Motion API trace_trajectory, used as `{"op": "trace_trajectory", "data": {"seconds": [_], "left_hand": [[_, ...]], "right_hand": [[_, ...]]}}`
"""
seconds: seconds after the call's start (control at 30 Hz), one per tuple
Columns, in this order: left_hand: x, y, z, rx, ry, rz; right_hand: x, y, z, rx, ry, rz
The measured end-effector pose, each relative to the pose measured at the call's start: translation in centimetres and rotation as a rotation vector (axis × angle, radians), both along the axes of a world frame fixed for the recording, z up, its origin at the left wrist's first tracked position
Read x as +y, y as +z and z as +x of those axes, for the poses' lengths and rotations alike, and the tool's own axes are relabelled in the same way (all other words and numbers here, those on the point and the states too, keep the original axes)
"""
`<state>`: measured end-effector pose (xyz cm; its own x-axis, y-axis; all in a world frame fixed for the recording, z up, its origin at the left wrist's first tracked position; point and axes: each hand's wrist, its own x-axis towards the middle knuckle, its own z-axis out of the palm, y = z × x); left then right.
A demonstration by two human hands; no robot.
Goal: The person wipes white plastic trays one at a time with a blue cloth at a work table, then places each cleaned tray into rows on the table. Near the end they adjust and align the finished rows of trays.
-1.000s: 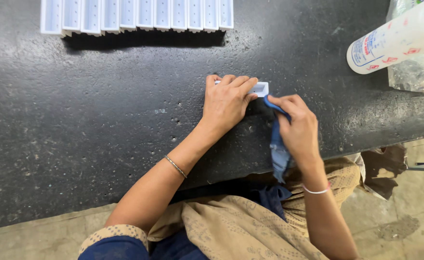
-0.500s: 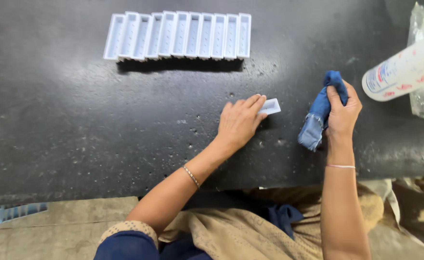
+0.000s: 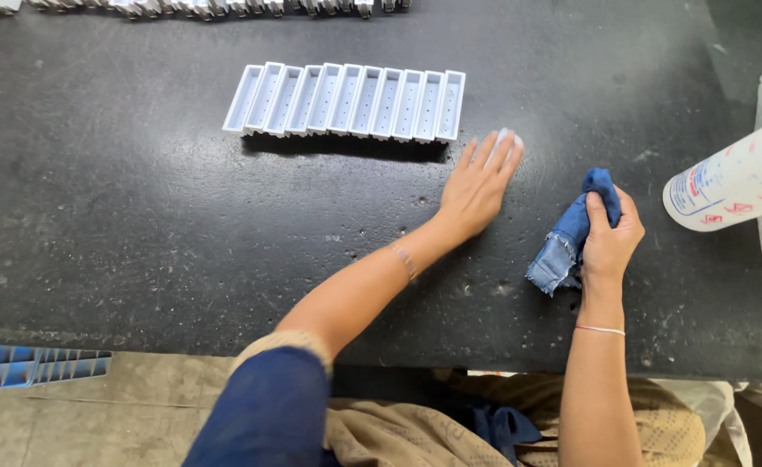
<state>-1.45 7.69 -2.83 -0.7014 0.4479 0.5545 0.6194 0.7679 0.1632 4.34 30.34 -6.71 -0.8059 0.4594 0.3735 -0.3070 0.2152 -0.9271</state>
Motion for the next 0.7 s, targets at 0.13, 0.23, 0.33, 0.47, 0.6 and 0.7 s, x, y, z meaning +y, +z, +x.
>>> {"op": "trace_trajectory", "data": {"seconds": [0.13,0.23,0.33,0.47,0.6,0.7], "left_hand": [[2.1,1.2,-5.5,0.002,0.24,-0.068],[2.6,2.1,-7.7,-0.064,0.372,-0.122],[2.6,2.9,-8.7,-0.104,0.459,-0.186],[2.7,3.1,-8.5,-0.146,0.472,-0.135],[1.4,2.5,-6.4,-0.087,0.297,0.078],[-1.7,1.7,-4.7,-0.061,0.231,0.244]], "right_hand": [[0.2,-0.1,-0.1,0.01,-0.002,0.018],[0.2,-0.1,-0.1,0.004,-0.011,0.044],[0.1,0.0,-0.1,0.001,-0.011,0.032],[0.0,0.0,-0.1,0.001,-0.013,0.025],[0.3,-0.2,-0.1,0.007,-0.038,0.059],[0.6,-0.5,-0.2,0.039,-0.014,0.007]]}}
